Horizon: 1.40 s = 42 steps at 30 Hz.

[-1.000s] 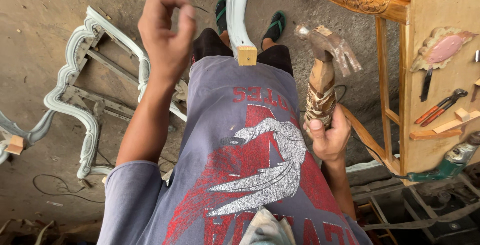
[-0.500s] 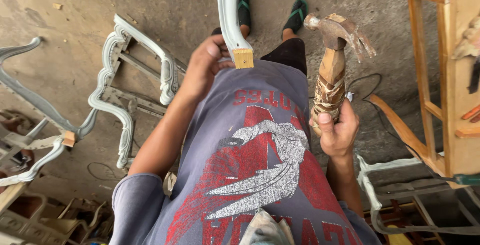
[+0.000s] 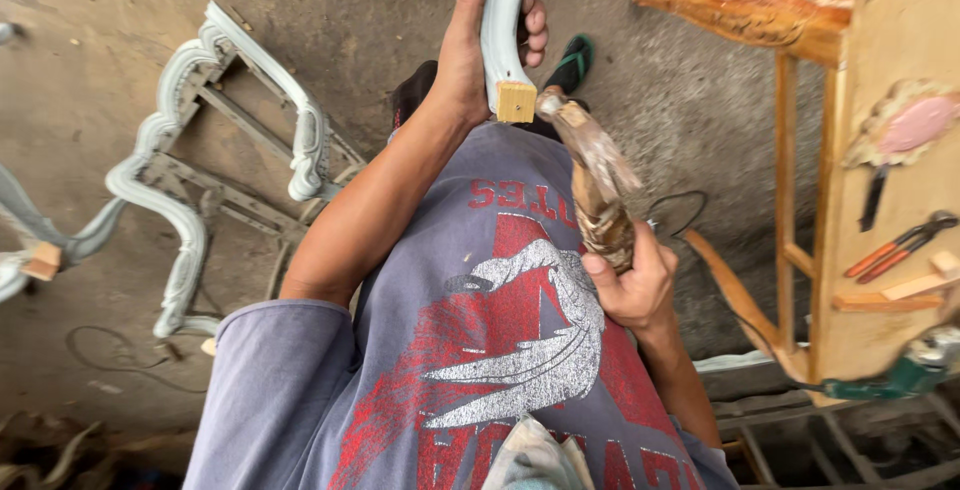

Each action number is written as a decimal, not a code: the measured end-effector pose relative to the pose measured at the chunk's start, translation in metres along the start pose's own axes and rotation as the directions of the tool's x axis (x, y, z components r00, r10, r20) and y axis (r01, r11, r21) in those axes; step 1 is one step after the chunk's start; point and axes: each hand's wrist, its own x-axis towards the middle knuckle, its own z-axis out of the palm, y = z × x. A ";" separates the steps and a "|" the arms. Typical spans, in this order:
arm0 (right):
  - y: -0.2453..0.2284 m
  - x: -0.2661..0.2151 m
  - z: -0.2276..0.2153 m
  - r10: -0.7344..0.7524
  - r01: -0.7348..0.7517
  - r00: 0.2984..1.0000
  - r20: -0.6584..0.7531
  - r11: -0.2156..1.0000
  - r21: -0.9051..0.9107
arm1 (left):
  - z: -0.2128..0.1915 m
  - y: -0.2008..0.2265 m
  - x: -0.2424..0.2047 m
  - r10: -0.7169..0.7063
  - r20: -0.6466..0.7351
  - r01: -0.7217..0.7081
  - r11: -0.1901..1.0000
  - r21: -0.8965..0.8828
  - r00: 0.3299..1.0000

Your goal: The person hammers nails into a small wooden block attached to a white ornate chair leg. They repeatedly pick up nails from a compartmentalized box and drive them into the block using a hammer.

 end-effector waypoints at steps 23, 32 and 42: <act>-0.027 0.024 0.004 -0.067 0.066 0.998 0.004 0.960 -0.273 | 0.009 0.002 0.013 0.088 0.128 -0.049 0.958 -0.283 0.988; -0.024 -0.004 0.004 -0.102 0.080 0.990 -0.101 0.977 -0.198 | 0.003 0.007 0.004 0.099 0.129 -0.066 0.969 -0.236 0.987; 0.002 -0.032 0.009 -0.124 0.085 0.983 -0.135 0.961 -0.263 | 0.002 0.000 0.001 0.100 0.161 -0.068 0.978 -0.198 0.982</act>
